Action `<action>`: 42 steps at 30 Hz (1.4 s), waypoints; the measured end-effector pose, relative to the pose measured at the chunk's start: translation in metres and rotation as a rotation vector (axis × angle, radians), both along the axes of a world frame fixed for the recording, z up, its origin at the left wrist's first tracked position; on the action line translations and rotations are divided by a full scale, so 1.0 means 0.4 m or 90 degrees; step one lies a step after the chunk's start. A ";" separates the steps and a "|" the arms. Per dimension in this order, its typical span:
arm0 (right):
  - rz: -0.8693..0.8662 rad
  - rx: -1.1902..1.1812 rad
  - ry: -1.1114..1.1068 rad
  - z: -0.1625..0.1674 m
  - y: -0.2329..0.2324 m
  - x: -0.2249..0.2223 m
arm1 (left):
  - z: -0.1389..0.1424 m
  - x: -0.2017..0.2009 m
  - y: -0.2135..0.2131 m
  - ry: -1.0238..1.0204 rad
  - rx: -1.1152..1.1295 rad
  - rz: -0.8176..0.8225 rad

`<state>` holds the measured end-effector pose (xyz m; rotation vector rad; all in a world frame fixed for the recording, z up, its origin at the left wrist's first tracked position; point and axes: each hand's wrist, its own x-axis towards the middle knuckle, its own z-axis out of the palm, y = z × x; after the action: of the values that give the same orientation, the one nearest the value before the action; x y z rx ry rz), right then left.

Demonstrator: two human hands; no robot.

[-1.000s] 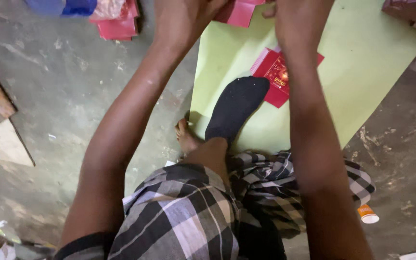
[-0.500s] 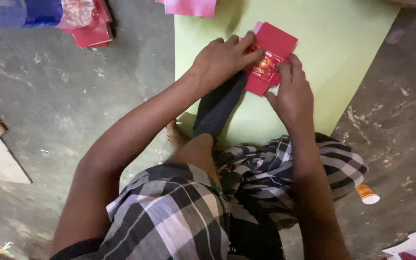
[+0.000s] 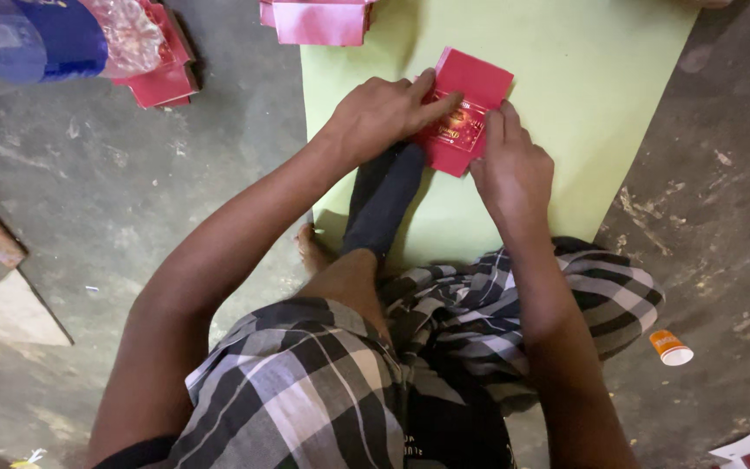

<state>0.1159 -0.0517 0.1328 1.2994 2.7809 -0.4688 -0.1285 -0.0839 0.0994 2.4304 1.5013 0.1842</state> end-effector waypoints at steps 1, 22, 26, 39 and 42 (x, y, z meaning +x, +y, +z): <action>-0.003 0.002 0.002 -0.006 -0.002 0.003 | -0.001 -0.002 -0.001 0.009 0.000 -0.011; -0.047 -0.063 0.037 -0.028 -0.025 0.028 | 0.030 0.023 -0.012 0.057 0.058 -0.020; -0.060 -0.028 0.099 -0.043 -0.030 0.030 | 0.016 0.019 -0.017 0.062 0.045 -0.012; -0.347 -0.379 0.300 -0.020 -0.139 0.028 | 0.054 0.038 -0.058 -0.239 -0.015 0.146; -0.272 -0.276 0.271 0.027 -0.194 0.013 | 0.054 0.051 -0.061 -0.417 -0.169 0.231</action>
<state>0.1213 -0.1295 0.1438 1.8332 2.4353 -1.4275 -0.1081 -0.1082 0.1209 1.6386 1.5029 0.7212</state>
